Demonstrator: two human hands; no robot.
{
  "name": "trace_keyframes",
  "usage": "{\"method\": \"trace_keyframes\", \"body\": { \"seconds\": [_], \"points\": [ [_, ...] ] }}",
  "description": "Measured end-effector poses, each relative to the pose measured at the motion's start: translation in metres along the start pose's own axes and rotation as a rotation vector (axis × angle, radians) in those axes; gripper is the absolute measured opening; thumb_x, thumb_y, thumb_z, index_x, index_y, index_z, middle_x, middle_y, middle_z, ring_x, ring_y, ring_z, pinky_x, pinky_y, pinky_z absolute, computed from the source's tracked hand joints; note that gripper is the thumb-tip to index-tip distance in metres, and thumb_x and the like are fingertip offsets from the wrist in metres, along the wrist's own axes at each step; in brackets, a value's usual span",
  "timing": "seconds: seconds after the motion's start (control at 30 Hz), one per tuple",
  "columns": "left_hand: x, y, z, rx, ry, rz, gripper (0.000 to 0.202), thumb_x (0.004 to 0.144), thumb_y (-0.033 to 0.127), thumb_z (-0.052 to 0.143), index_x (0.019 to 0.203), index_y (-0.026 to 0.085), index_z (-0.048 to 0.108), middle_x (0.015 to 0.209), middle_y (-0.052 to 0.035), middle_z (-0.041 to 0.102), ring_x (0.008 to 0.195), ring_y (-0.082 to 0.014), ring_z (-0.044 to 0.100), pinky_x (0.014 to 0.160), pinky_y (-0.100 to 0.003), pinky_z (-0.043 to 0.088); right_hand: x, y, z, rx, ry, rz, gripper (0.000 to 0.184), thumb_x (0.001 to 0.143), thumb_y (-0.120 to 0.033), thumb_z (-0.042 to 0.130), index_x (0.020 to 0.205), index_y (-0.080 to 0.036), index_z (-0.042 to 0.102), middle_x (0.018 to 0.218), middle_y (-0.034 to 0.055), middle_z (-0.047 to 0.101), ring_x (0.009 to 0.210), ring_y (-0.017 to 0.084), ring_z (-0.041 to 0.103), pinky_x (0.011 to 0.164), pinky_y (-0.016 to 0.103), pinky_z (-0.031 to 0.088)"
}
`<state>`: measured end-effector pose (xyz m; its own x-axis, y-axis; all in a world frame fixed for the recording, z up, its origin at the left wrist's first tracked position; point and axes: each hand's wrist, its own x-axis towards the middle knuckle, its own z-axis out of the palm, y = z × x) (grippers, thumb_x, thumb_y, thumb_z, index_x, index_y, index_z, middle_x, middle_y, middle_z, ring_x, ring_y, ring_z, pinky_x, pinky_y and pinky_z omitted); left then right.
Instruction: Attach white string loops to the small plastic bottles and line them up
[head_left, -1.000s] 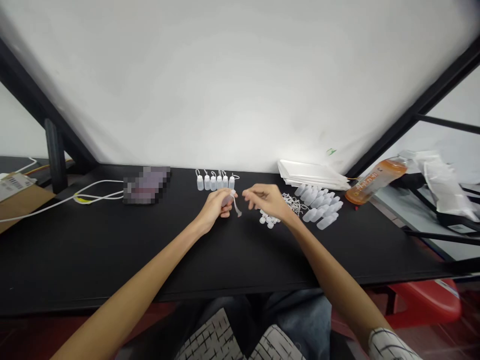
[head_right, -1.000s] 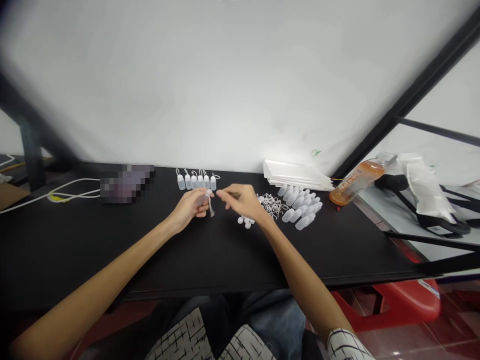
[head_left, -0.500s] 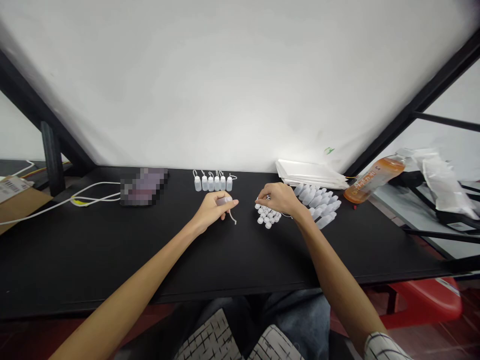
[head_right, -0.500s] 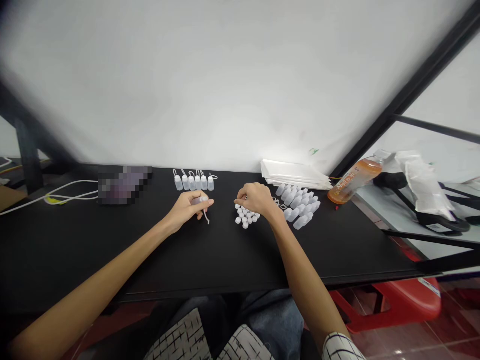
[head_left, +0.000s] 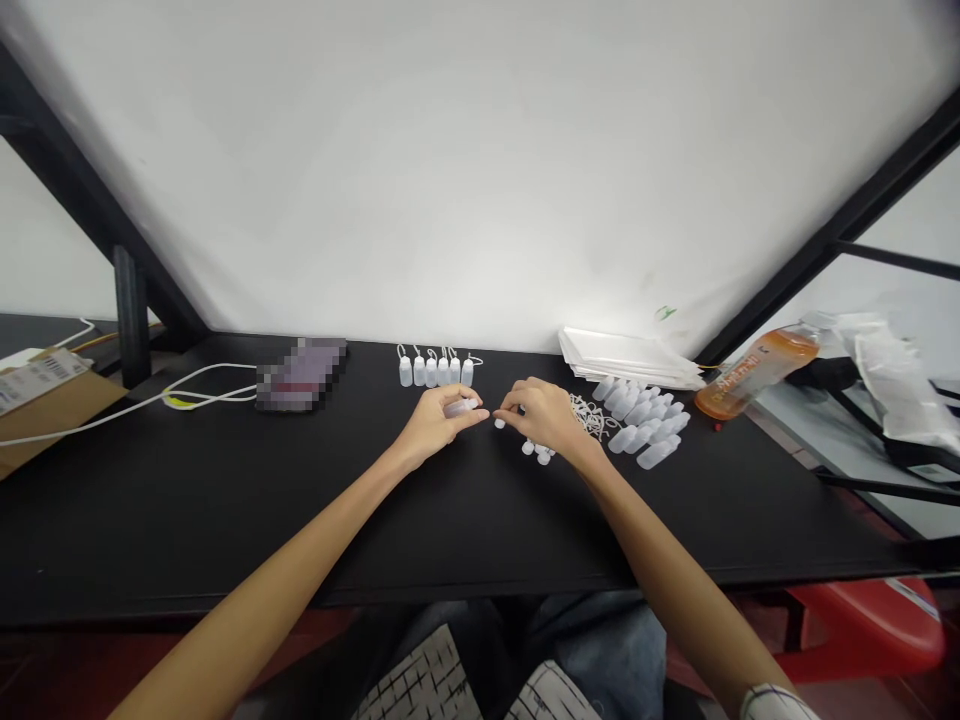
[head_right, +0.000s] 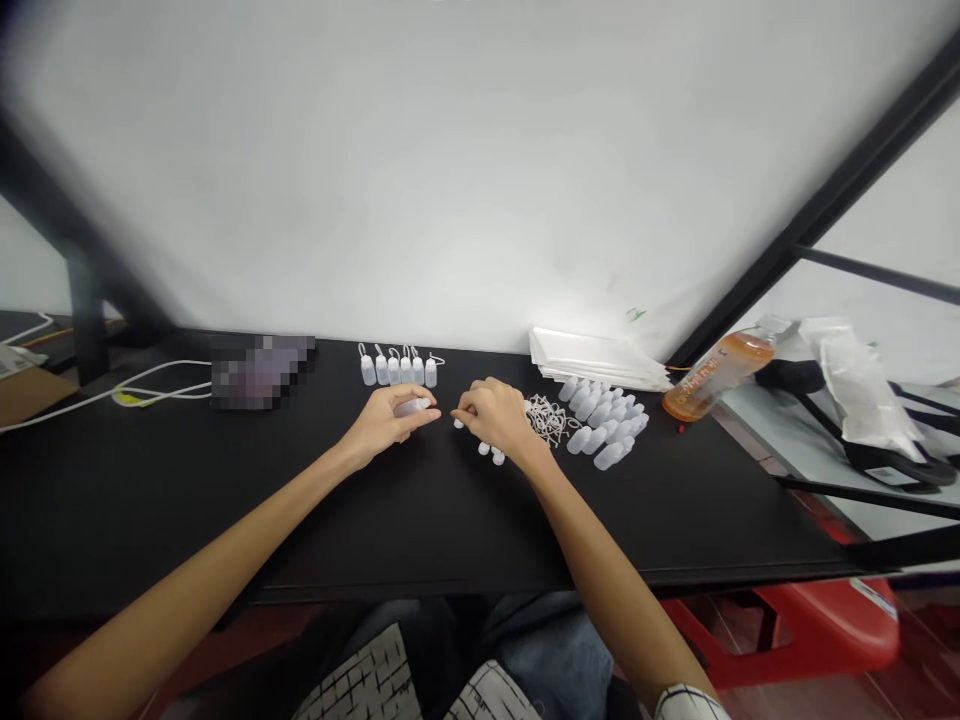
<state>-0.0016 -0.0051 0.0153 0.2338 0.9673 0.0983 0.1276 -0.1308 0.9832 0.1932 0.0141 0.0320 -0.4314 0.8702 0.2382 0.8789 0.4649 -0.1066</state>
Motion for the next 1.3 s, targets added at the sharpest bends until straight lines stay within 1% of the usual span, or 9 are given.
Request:
{"method": "trace_keyframes", "body": {
  "seconds": [0.1, 0.3, 0.43, 0.53, 0.7, 0.8, 0.97, 1.13, 1.3],
  "points": [
    [-0.001, 0.003, 0.000, 0.044, 0.057, 0.043, 0.026, 0.076, 0.036, 0.071, 0.093, 0.017, 0.066, 0.088, -0.0038, 0.061, 0.056, -0.0065, 0.043, 0.047, -0.018, 0.035, -0.001, -0.006, 0.004, -0.025, -0.043, -0.022, 0.015, 0.086, -0.034, 0.066, 0.078, -0.024, 0.074, 0.084, 0.0016, 0.072, 0.084, 0.018, 0.060, 0.060, 0.027, 0.032],
    [0.000, 0.005, -0.003, -0.134, 0.005, -0.008, 0.025, 0.085, 0.035, 0.054, 0.105, 0.021, 0.059, 0.069, 0.0026, 0.048, 0.052, -0.0071, 0.035, 0.046, -0.017, 0.024, -0.002, -0.011, 0.008, -0.070, -0.082, -0.039, 0.015, 0.085, -0.036, 0.066, 0.084, -0.024, 0.075, 0.083, 0.0026, 0.073, 0.082, 0.019, 0.063, 0.059, 0.027, 0.034],
    [0.003, 0.002, -0.005, -0.162, 0.008, -0.033, 0.023, 0.082, 0.031, 0.050, 0.103, 0.022, 0.057, 0.066, 0.0039, 0.048, 0.051, -0.0072, 0.033, 0.046, -0.017, 0.022, -0.004, -0.010, 0.007, -0.044, -0.075, -0.069, 0.011, 0.083, -0.030, 0.066, 0.084, -0.023, 0.075, 0.082, 0.0031, 0.072, 0.083, 0.020, 0.064, 0.061, 0.028, 0.037],
    [0.004, 0.000, -0.005, -0.139, 0.010, -0.025, 0.022, 0.080, 0.031, 0.051, 0.100, 0.022, 0.056, 0.065, 0.0043, 0.049, 0.051, -0.0075, 0.034, 0.046, -0.017, 0.022, -0.004, -0.006, 0.004, 0.180, 0.004, -0.051, 0.011, 0.082, -0.026, 0.065, 0.086, -0.022, 0.075, 0.082, 0.0025, 0.071, 0.077, 0.017, 0.063, 0.064, 0.027, 0.041],
    [0.000, 0.004, -0.003, -0.133, -0.039, -0.044, 0.017, 0.079, 0.030, 0.051, 0.095, 0.022, 0.053, 0.062, 0.0052, 0.048, 0.050, -0.0074, 0.033, 0.046, -0.017, 0.022, -0.001, -0.006, -0.002, 0.977, 0.028, 0.039, 0.028, 0.076, -0.038, 0.072, 0.093, -0.016, 0.073, 0.080, 0.0039, 0.068, 0.066, 0.014, 0.061, 0.056, 0.028, 0.051],
    [-0.002, 0.007, -0.001, -0.148, -0.065, -0.053, 0.014, 0.080, 0.029, 0.050, 0.091, 0.021, 0.051, 0.061, 0.0054, 0.047, 0.049, -0.0072, 0.032, 0.046, -0.018, 0.022, -0.001, -0.013, -0.002, 1.236, 0.033, 0.055, 0.032, 0.071, -0.038, 0.078, 0.092, -0.015, 0.072, 0.079, 0.0043, 0.067, 0.071, 0.018, 0.065, 0.057, 0.031, 0.058],
    [-0.003, 0.007, 0.000, -0.180, -0.074, -0.041, 0.011, 0.080, 0.029, 0.050, 0.087, 0.021, 0.048, 0.060, 0.0057, 0.047, 0.048, -0.0067, 0.032, 0.045, -0.017, 0.021, -0.001, -0.021, 0.003, 1.288, 0.098, 0.026, 0.031, 0.067, -0.040, 0.081, 0.087, -0.017, 0.074, 0.094, 0.0056, 0.065, 0.078, 0.019, 0.067, 0.061, 0.033, 0.062],
    [-0.003, 0.009, 0.000, -0.201, -0.085, -0.068, 0.012, 0.079, 0.030, 0.051, 0.088, 0.022, 0.046, 0.060, 0.0061, 0.046, 0.046, -0.0059, 0.031, 0.044, -0.016, 0.019, 0.000, -0.021, 0.009, 1.303, 0.093, 0.034, 0.035, 0.067, -0.039, 0.082, 0.092, -0.016, 0.072, 0.088, 0.0049, 0.068, 0.077, 0.018, 0.067, 0.061, 0.033, 0.063],
    [-0.002, 0.009, -0.001, -0.203, -0.098, -0.093, 0.015, 0.080, 0.032, 0.052, 0.089, 0.023, 0.045, 0.061, 0.0060, 0.048, 0.043, -0.0048, 0.030, 0.042, -0.015, 0.015, 0.000, -0.022, 0.010, 1.310, 0.100, 0.052, 0.032, 0.067, -0.036, 0.082, 0.088, -0.015, 0.072, 0.082, 0.0044, 0.068, 0.073, 0.017, 0.066, 0.060, 0.032, 0.062]
  ]
}}
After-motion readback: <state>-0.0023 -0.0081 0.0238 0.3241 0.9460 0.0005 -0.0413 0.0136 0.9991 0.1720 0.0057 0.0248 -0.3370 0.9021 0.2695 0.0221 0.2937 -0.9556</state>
